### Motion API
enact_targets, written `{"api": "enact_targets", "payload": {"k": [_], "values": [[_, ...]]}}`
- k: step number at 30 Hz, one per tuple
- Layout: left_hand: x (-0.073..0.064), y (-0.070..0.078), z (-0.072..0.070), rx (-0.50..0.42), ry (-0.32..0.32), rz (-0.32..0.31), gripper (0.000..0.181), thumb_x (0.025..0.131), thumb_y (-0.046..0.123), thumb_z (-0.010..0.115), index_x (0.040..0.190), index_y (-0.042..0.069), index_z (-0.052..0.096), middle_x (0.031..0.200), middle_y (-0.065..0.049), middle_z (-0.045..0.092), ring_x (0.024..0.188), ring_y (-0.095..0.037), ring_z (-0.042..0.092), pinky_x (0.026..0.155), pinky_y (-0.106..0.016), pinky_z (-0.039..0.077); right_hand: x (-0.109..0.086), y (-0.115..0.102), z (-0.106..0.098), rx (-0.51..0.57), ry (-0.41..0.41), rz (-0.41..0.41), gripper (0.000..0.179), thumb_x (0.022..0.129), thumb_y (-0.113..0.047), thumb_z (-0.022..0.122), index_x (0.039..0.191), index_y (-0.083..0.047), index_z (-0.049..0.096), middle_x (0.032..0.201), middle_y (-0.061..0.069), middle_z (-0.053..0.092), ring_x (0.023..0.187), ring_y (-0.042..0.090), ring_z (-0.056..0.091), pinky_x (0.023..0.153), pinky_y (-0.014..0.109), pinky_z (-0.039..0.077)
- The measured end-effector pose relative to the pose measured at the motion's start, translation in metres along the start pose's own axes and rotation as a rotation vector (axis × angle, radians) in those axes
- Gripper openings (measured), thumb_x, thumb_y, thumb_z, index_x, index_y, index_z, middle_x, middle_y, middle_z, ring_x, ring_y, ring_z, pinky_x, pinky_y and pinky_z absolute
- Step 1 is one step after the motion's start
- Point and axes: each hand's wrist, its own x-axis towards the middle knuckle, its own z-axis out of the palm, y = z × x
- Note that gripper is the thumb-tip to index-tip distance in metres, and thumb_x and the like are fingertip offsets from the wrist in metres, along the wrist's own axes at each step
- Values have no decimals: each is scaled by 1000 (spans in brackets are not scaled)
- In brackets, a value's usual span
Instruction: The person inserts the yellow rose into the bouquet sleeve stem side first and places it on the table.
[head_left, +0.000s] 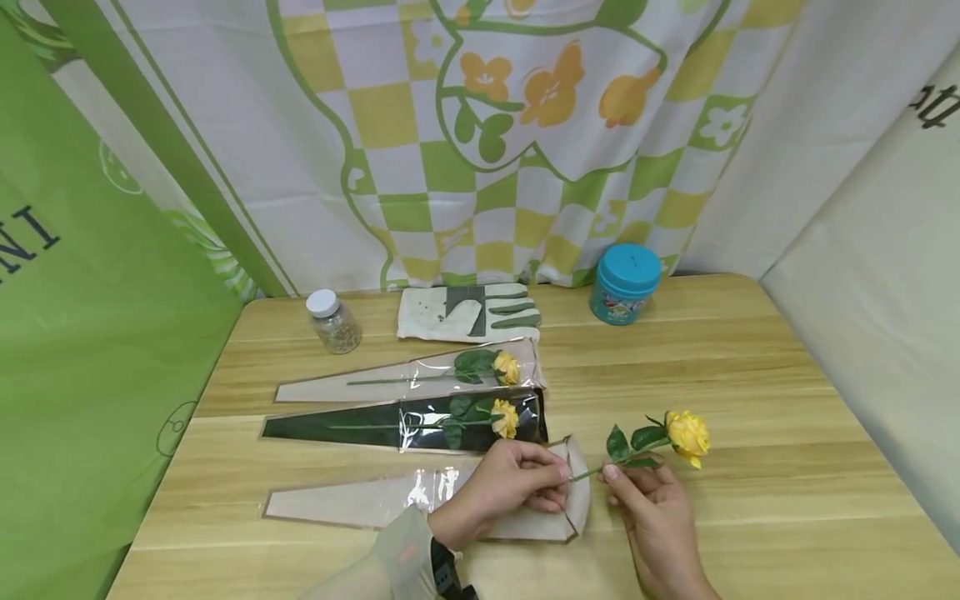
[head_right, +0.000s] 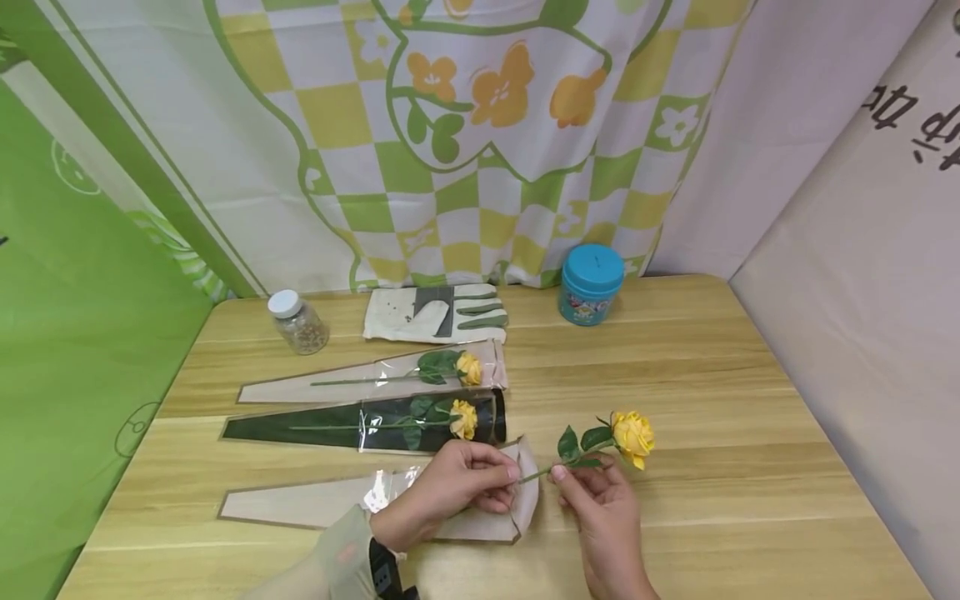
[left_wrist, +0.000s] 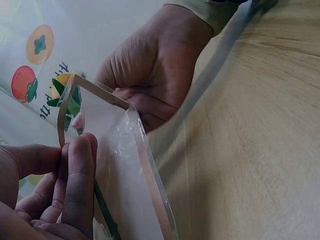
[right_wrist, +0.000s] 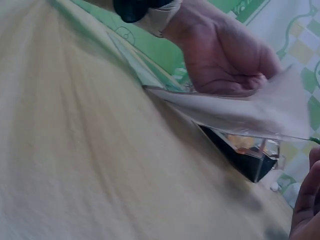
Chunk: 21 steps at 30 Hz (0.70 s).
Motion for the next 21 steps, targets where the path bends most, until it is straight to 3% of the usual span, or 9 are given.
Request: {"api": "enact_targets", "payload": {"k": [4,11,14,18,21], "values": [[0,1,1,-2,-4,11,15,91,6,76,99,-7,73,81,-19,73,64,-18,70,63,-32,64,-2,-1,-1,-7,-51,-23,27,96,3,67,119,-4,54,95,2,71,81,11,67,65,20,57],[-1,3,1,-10,0,18,14,91,3,75,100,-8,73,79,-18,72,63,-17,69,61,-28,63,-1,-7,-9,65,-236,-236,17,111,-8,41,121,0,51,99,12,71,81,19,70,61,23,57],[-2,3,2,-13,-8,12,14,91,3,75,99,-8,73,79,-19,72,62,-16,69,60,-28,63,-1,-7,-7,68,-173,-235,20,111,-16,42,113,-1,55,96,11,71,79,19,69,59,22,57],[-4,1,3,-19,-23,10,15,92,4,75,100,-9,73,80,-20,72,62,-16,69,60,-28,63,-2,-5,-3,86,-45,-197,16,108,-15,52,108,0,58,91,10,72,76,18,70,55,21,55],[-4,0,3,-20,-32,18,15,92,4,75,100,-9,73,80,-21,72,62,-16,69,59,-27,63,-2,-5,0,77,6,-178,14,106,-13,55,107,1,58,90,10,72,76,18,71,53,21,55]]}}
